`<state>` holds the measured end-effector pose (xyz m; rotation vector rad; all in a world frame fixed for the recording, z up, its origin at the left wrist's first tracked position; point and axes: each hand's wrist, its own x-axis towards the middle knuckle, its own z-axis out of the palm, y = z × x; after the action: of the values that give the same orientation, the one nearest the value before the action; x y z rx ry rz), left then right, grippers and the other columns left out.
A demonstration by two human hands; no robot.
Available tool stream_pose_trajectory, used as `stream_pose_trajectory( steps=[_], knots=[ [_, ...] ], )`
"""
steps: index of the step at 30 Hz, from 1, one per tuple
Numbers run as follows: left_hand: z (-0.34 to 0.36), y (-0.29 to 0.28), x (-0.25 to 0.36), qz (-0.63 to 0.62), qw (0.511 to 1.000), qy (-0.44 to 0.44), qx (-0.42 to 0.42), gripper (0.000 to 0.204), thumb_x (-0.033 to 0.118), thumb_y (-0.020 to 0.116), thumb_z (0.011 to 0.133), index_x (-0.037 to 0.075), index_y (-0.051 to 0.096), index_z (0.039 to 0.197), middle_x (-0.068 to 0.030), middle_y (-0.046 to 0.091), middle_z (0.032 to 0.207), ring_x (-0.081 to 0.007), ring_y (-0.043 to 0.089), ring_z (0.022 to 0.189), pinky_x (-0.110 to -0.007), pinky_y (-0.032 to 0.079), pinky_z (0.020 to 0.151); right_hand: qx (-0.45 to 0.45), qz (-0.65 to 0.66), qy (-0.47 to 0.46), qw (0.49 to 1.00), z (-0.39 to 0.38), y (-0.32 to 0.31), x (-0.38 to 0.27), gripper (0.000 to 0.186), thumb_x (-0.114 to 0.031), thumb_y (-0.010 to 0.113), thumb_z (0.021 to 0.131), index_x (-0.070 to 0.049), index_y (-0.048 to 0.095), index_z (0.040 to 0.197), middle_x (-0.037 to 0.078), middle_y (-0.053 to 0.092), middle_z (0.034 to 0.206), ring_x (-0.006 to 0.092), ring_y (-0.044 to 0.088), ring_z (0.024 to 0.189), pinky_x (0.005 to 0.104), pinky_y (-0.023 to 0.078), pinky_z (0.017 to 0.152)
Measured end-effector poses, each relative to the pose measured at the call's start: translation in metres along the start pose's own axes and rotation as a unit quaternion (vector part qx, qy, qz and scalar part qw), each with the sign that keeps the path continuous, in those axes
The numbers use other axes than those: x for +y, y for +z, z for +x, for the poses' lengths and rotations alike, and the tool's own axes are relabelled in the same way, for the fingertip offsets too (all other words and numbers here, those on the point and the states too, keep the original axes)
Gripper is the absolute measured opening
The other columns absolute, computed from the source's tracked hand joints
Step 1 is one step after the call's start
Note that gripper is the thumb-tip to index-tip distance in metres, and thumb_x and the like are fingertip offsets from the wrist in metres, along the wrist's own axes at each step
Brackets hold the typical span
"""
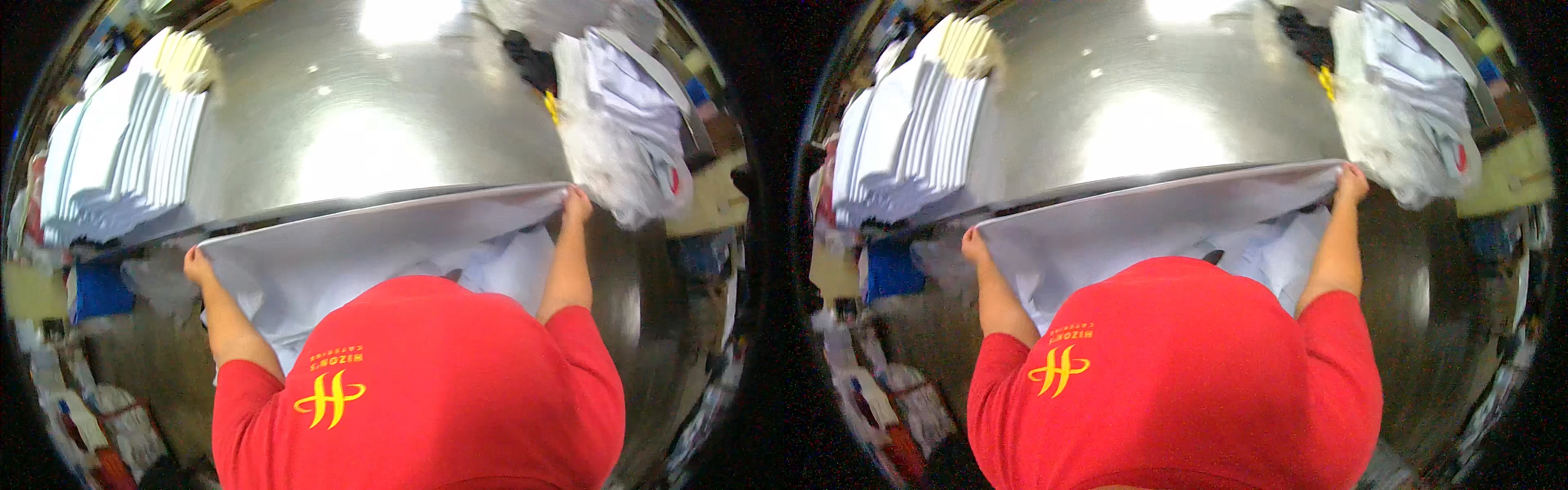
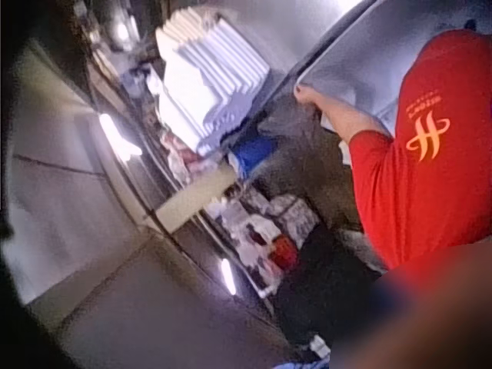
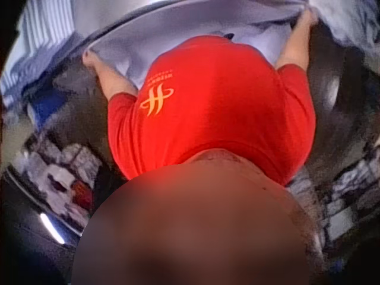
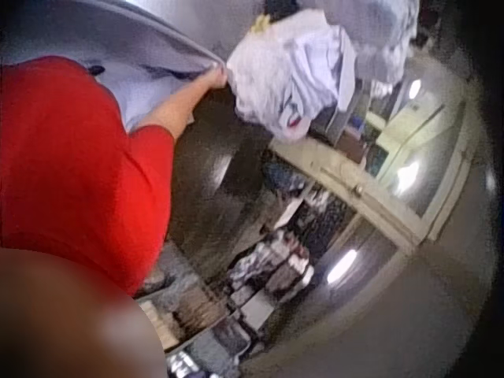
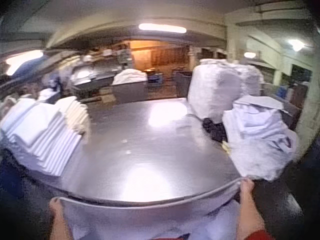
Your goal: The person unfolds a large white sheet on a metal table, smooths it, and uses yellow-handled scissors to cut along the folded edge. The cut piece is then folded and placed aside.
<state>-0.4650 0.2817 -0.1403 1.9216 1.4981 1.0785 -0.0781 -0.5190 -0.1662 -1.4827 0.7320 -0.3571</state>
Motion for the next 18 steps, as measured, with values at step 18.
stream_pose_trajectory(
  steps=[18],
  knots=[
    [0.039,0.009,0.035,0.196,0.972,0.115,-0.058,0.014,0.017,0.065,0.077,0.007,0.067,0.087,-0.0128,0.065,0.085,-0.0298,0.062,0.081,-0.039,0.048,0.073,0.021,-0.014,-0.025,0.999,0.029,0.004,0.006,0.025,-0.006,0.063,0.082,0.002,0.057,0.104,0.011,0.057,0.103,0.0196,0.057,0.086,0.0271,0.052,0.064]
  ],
)
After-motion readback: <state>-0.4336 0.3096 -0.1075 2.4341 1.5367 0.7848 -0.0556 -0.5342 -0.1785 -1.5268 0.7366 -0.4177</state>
